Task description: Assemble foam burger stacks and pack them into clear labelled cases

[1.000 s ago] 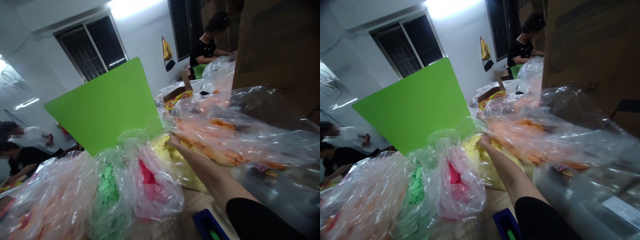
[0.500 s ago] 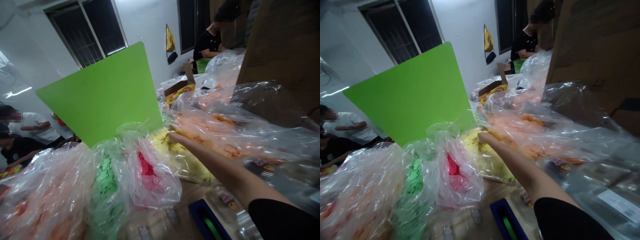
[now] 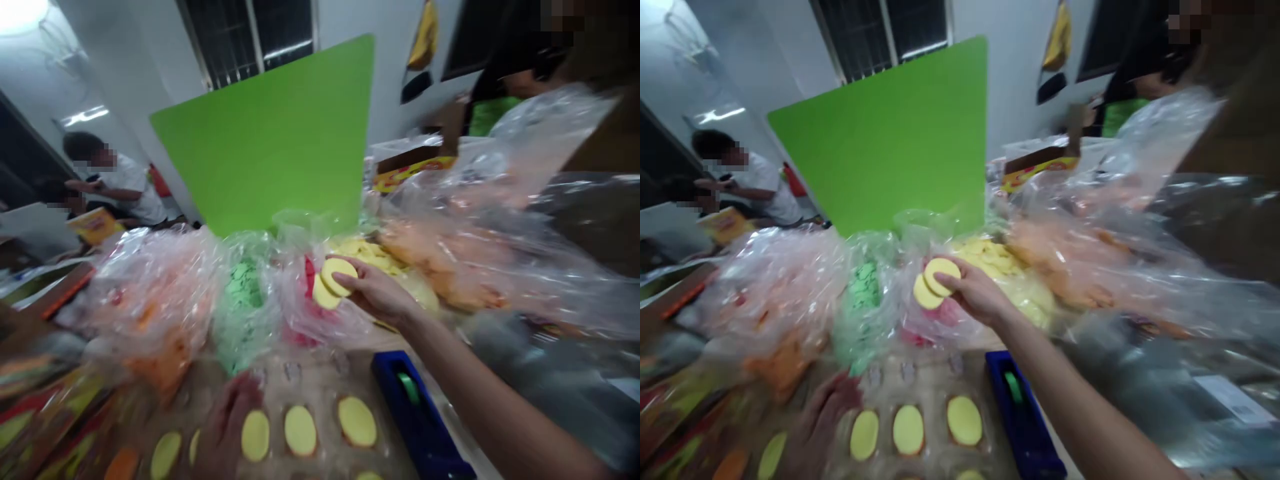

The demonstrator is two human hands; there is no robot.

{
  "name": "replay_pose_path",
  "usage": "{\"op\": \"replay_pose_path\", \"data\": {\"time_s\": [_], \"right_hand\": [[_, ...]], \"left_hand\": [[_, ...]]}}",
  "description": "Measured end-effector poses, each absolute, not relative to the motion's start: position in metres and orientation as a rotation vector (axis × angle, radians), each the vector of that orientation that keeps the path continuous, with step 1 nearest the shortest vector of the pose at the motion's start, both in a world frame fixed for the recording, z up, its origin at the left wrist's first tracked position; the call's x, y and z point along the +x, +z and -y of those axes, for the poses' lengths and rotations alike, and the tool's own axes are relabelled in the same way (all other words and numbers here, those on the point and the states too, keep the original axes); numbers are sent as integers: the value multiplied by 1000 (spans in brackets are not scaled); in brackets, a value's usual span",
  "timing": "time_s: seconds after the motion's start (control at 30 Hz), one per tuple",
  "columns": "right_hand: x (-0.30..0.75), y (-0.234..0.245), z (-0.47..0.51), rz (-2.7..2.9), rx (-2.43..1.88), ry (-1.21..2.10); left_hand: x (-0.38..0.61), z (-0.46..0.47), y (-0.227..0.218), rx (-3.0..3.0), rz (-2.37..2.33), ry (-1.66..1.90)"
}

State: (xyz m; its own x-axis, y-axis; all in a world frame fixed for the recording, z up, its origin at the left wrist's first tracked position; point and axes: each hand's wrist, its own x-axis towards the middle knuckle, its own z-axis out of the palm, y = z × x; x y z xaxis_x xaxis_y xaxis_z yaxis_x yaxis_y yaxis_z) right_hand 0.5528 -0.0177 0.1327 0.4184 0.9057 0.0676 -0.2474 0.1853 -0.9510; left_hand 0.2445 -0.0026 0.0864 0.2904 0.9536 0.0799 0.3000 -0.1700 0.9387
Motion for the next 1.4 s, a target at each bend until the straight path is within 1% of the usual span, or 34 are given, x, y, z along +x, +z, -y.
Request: {"op": "replay_pose_path", "data": {"time_s": [0.03, 0.1, 0.13, 0.27, 0.33, 0.43, 0.5, 0.6, 0.7, 0.8, 0.9, 1.0, 1.17, 1.3, 1.4], "right_hand": [[523, 133, 24, 781, -1038, 1015], [471, 131, 38, 775, -945, 1176], [450, 130, 43, 740, -888, 1267], [401, 125, 54, 606, -773, 1542], [393, 120, 55, 560, -812, 1580], [389, 104, 56, 438, -948, 1550], [388, 90, 60, 325, -1055, 1555], [382, 73, 66, 182, -1175, 1586], [370, 65, 72, 139, -1225, 1578], [357, 62, 75, 146, -1210, 1613], [348, 57, 77, 186, -1159, 1688], [341, 51, 78, 212, -1115, 1750], [325, 49, 73, 217, -1107, 1752], [307, 52, 69, 227, -1031, 1790], [292, 52, 68, 241, -907, 1861]], "left_hand": [[253, 4, 88, 1584, -1071, 945], [265, 9, 95, 1293, -748, 994], [267, 14, 100, 1227, -714, 981], [249, 28, 120, 932, -842, 1024], [223, 27, 123, 788, -892, 1066], [167, 18, 113, 685, -1002, 1251], [127, 14, 98, 735, -1126, 1328], [86, 19, 68, 964, -1384, 1189], [71, 27, 40, 1128, -1519, 1053], [62, 25, 23, 1251, -1626, 1055], [47, 17, 15, 1418, -1766, 1024], [38, 9, 8, 1625, -1864, 904], [42, 2, -6, 1848, -1994, 792], [52, 2, -2, 1895, -2059, 842], [71, 13, 14, 1844, -1872, 966]]}}
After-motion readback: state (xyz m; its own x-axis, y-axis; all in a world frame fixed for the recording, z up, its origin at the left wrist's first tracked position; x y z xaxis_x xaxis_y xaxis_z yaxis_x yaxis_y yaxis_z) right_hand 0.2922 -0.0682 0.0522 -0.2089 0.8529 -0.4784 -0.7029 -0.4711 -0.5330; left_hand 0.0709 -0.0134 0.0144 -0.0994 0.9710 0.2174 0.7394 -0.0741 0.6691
